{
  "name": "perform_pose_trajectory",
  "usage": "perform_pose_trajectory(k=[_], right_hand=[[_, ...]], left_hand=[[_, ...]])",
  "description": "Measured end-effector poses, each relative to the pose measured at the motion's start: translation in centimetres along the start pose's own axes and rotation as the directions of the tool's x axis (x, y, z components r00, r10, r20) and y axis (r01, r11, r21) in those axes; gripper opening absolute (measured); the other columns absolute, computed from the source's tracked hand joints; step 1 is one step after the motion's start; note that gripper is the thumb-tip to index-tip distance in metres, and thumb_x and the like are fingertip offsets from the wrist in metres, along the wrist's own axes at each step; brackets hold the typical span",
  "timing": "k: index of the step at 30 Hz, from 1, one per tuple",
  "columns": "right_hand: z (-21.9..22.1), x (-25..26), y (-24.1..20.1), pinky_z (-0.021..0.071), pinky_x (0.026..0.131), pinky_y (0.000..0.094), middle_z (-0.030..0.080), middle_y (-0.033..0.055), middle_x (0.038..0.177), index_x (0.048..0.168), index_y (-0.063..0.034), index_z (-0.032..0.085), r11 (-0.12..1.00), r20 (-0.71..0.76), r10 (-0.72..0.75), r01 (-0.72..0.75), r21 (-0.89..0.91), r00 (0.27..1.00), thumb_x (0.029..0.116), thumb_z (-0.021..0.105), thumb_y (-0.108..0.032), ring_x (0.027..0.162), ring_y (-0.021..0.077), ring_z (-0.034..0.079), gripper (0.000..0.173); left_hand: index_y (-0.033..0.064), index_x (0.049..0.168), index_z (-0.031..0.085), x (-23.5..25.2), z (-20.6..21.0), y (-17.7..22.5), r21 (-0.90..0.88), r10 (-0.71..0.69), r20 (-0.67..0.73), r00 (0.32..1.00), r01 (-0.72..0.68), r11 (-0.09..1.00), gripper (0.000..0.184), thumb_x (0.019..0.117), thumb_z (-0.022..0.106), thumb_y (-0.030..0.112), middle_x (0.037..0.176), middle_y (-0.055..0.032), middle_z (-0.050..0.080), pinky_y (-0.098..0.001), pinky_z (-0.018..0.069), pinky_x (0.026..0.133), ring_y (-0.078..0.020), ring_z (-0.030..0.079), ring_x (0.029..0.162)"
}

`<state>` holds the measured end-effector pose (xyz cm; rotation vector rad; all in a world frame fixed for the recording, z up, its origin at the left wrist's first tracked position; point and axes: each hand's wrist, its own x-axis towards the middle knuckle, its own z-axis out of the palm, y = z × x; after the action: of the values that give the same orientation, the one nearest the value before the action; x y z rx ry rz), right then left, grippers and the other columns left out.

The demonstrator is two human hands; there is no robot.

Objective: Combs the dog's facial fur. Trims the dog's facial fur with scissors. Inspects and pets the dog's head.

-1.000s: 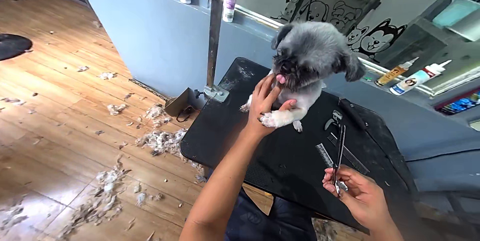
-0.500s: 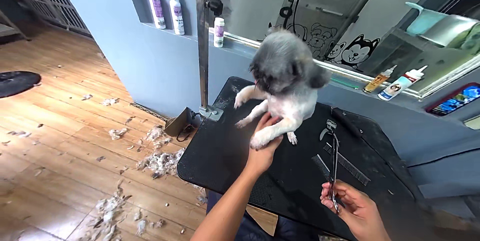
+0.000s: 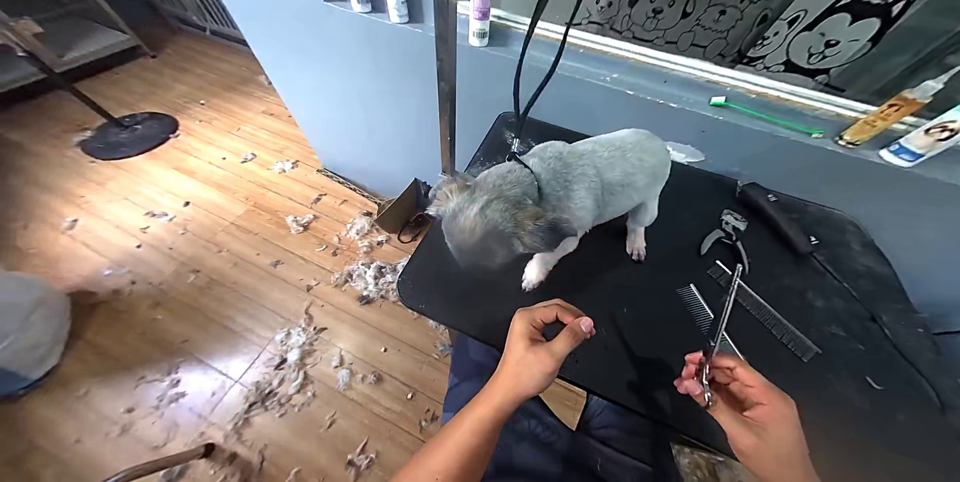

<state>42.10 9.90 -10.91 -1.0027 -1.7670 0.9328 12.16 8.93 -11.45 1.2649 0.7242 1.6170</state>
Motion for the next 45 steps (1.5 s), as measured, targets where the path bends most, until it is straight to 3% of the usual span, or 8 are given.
perform_pose_trajectory(k=[11, 16, 19, 22, 28, 34, 39, 45], right_hand=[[0.3, 0.6, 1.3, 0.0622, 0.07, 0.0219, 0.073, -0.0057, 0.093, 0.117, -0.0154, 0.069, 0.999, 0.006, 0.034, -0.034, -0.005, 0.999, 0.0898, 0.078, -0.033, 0.078, 0.0066, 0.071, 0.033], [0.4, 1.1, 1.3, 0.0618, 0.071, 0.0207, 0.073, -0.0041, 0.092, 0.116, -0.0092, 0.068, 0.996, 0.01, 0.058, -0.057, -0.065, 0.998, 0.0883, 0.077, -0.03, 0.078, 0.0055, 0.071, 0.036], [0.1, 1.7, 0.4, 0.0589, 0.066, 0.0237, 0.073, 0.0004, 0.092, 0.114, -0.0067, 0.071, 0.869, -0.024, 0.165, -0.157, -0.469, 0.986, 0.0863, 0.071, -0.036, 0.073, 0.0054, 0.068, 0.04], [-0.5, 3.3, -1.8, 0.0591, 0.08, 0.0519, 0.069, 0.0152, 0.112, 0.116, -0.0044, 0.074, 0.608, 0.04, 0.418, -0.247, -0.755, 0.907, 0.0899, 0.077, -0.019, 0.087, 0.0287, 0.07, 0.03], [-1.1, 5.7, -3.9, 0.0506, 0.095, 0.0608, 0.07, 0.0172, 0.116, 0.116, -0.0073, 0.073, 0.305, 0.011, 0.753, -0.334, -0.892, 0.658, 0.0874, 0.08, -0.033, 0.112, 0.0372, 0.065, 0.039], [-2.9, 6.9, -2.3, 0.0636, 0.069, 0.0391, 0.072, 0.0114, 0.085, 0.11, -0.0004, 0.067, 0.406, 0.08, 0.86, -0.579, -0.707, 0.505, 0.0803, 0.089, -0.017, 0.067, 0.0207, 0.072, 0.04], [-5.1, 5.3, -1.9, 0.0532, 0.09, 0.0646, 0.07, 0.0242, 0.108, 0.122, 0.0003, 0.068, 0.468, -0.109, 0.647, -0.506, -0.725, 0.755, 0.0875, 0.083, -0.029, 0.099, 0.0414, 0.069, 0.048], [-6.0, 3.5, 0.7, 0.0473, 0.096, 0.0688, 0.069, 0.0279, 0.114, 0.135, 0.0033, 0.06, 0.327, -0.317, 0.645, -0.626, -0.708, 0.695, 0.0885, 0.082, -0.023, 0.108, 0.0475, 0.065, 0.058]], left_hand=[[0.004, 0.085, 0.072, -1.0, -2.2, -0.7, -0.076, -0.052, -0.247, 0.968, 0.034, 0.996, 0.022, 0.1012, 0.059, 0.011, 0.085, -0.0056, 0.075, -0.034, 0.0608, 0.081, -0.0154, 0.073, 0.082], [-0.0011, 0.093, 0.064, 1.2, -3.6, -1.4, -0.211, -0.151, -0.612, 0.776, 0.025, 0.977, 0.017, 0.0998, 0.049, 0.002, 0.076, -0.0092, 0.069, -0.0338, 0.0586, 0.072, -0.0172, 0.068, 0.07], [-0.004, 0.112, 0.059, 3.0, -4.9, -2.1, -0.091, -0.064, -0.72, 0.691, -0.003, 0.996, 0.018, 0.0947, 0.058, 0.0, 0.091, -0.0096, 0.07, -0.0334, 0.0589, 0.079, -0.0159, 0.068, 0.082], [-0.0018, 0.128, 0.055, 5.0, -6.4, -2.2, 0.021, 0.027, -0.654, 0.756, -0.017, 1.0, 0.044, 0.0873, 0.072, 0.004, 0.114, -0.0085, 0.069, -0.0395, 0.0564, 0.096, -0.0169, 0.067, 0.107], [0.0057, 0.124, 0.056, 7.6, -6.9, -2.3, 0.089, 0.165, -0.594, 0.787, -0.139, 0.986, 0.036, 0.0895, 0.065, 0.005, 0.112, 0.0034, 0.067, -0.0334, 0.053, 0.097, -0.0074, 0.063, 0.107], [0.0148, 0.121, 0.052, 8.2, -7.0, -3.3, -0.029, 0.291, -0.642, 0.71, -0.401, 0.916, 0.045, 0.0831, 0.075, 0.01, 0.107, 0.0066, 0.068, -0.0371, 0.0559, 0.093, -0.0082, 0.065, 0.104], [0.0169, 0.121, 0.052, 8.2, -6.8, -1.9, 0.045, 0.374, -0.644, 0.667, -0.455, 0.889, 0.059, 0.0755, 0.09, 0.022, 0.106, 0.012, 0.07, -0.0326, 0.0589, 0.09, -0.0036, 0.067, 0.101], [0.0157, 0.11, 0.063, 8.4, -8.1, -1.3, 0.226, 0.527, -0.577, 0.624, -0.498, 0.837, 0.047, 0.0738, 0.092, 0.021, 0.102, 0.01, 0.072, -0.0289, 0.0611, 0.085, -0.0032, 0.07, 0.096]])
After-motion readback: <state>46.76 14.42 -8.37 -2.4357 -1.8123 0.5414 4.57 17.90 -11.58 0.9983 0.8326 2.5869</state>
